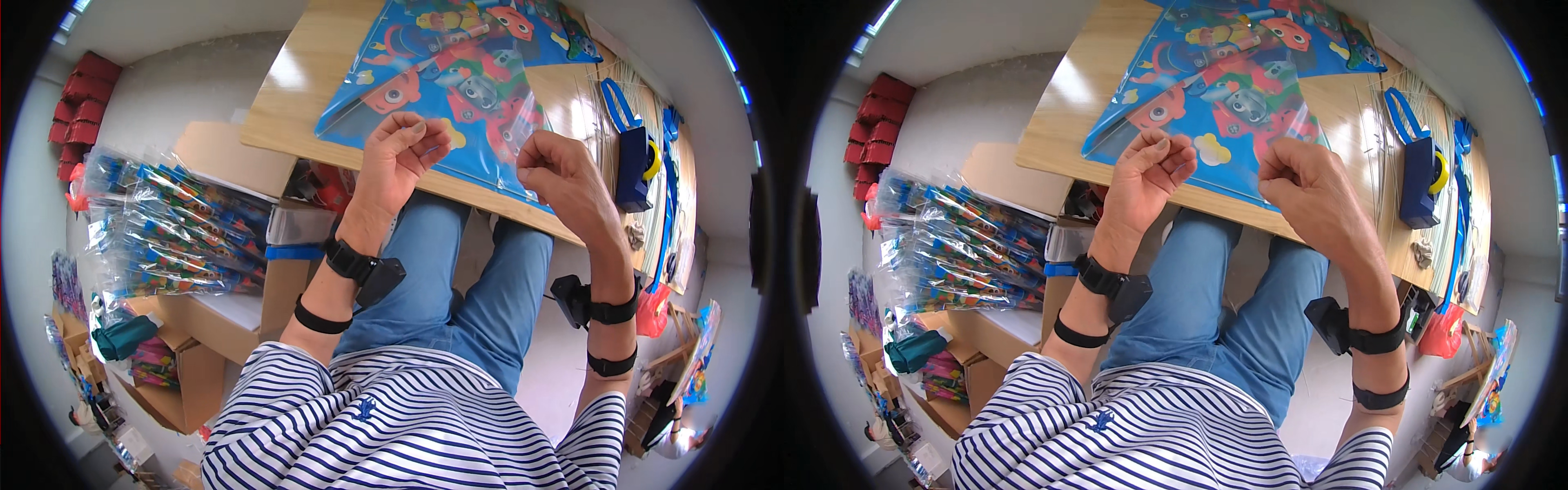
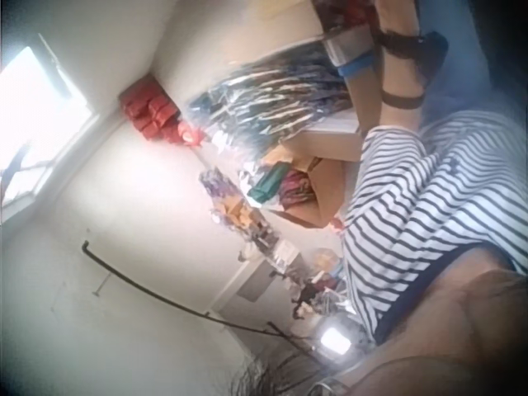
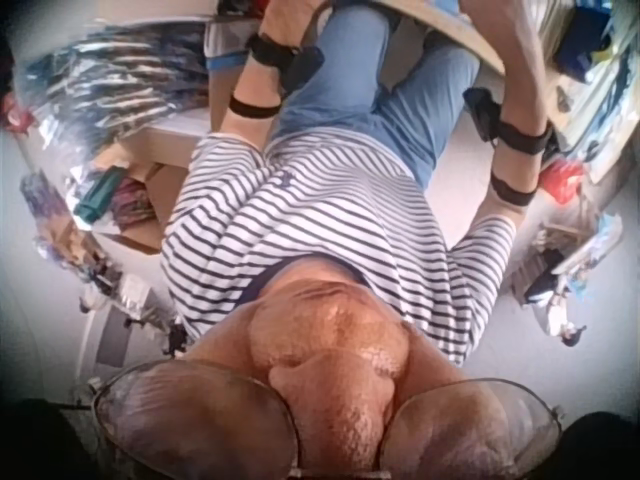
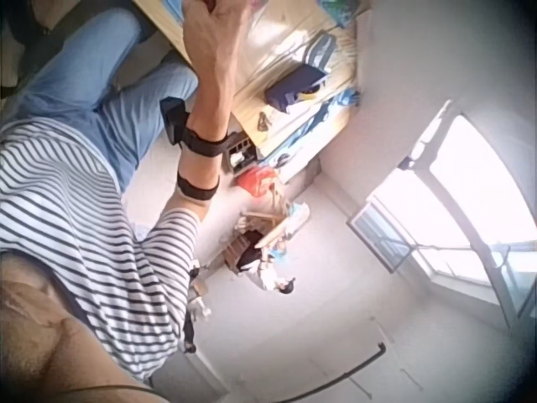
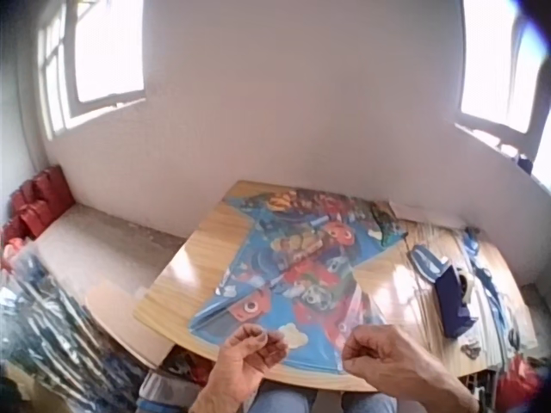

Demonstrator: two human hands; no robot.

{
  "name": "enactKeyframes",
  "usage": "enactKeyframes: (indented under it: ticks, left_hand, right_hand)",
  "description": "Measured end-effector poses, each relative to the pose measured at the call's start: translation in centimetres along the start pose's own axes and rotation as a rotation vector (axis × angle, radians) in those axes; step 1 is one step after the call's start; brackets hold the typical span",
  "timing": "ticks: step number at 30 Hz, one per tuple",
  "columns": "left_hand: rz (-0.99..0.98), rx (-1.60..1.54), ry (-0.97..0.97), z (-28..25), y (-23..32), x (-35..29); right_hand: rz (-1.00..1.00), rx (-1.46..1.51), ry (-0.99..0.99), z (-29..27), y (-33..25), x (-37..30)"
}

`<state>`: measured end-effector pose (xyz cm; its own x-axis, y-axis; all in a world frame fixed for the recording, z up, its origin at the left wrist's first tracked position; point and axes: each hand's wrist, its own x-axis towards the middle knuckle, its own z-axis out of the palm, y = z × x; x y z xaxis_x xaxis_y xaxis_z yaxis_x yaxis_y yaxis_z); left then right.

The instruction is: The person is assembling a kite by applying tape and attaching blue ribbon tails to the edges of the kite material.

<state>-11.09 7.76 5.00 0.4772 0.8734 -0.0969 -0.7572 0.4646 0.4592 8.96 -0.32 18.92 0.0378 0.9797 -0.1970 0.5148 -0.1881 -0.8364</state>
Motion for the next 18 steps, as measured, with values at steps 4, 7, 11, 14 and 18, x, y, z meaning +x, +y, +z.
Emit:
enactKeyframes:
  ticks: [4, 7, 11, 14, 18]
  left_hand:
    - [0.019, 0.01, 0.04, -0.3, 0.0, 0.0]
    - [0.028, 0.01, 0.039, -0.5, 0.2, -0.1]
    - [-0.013, -0.027, -0.013, -0.7, 0.9, -0.1]
    - [-0.018, 0.03, -0.017, -0.7, 1.2, 0.1]
    - [0.073, 0.339, 0.068, -0.7, 1.6, 0.4]
  right_hand:
    - [0.018, -0.007, -0.007, -0.1, 0.0, -0.1]
    - [0.02, -0.016, -0.006, 0.0, 0.2, -0.2]
    - [0.033, -0.034, -0.012, 0.0, 0.2, -0.3]
    - [0.014, -0.035, -0.015, 0.0, 0.4, -0.3]
    - [0.005, -0.037, -0.035, -0.1, 0.7, 0.1]
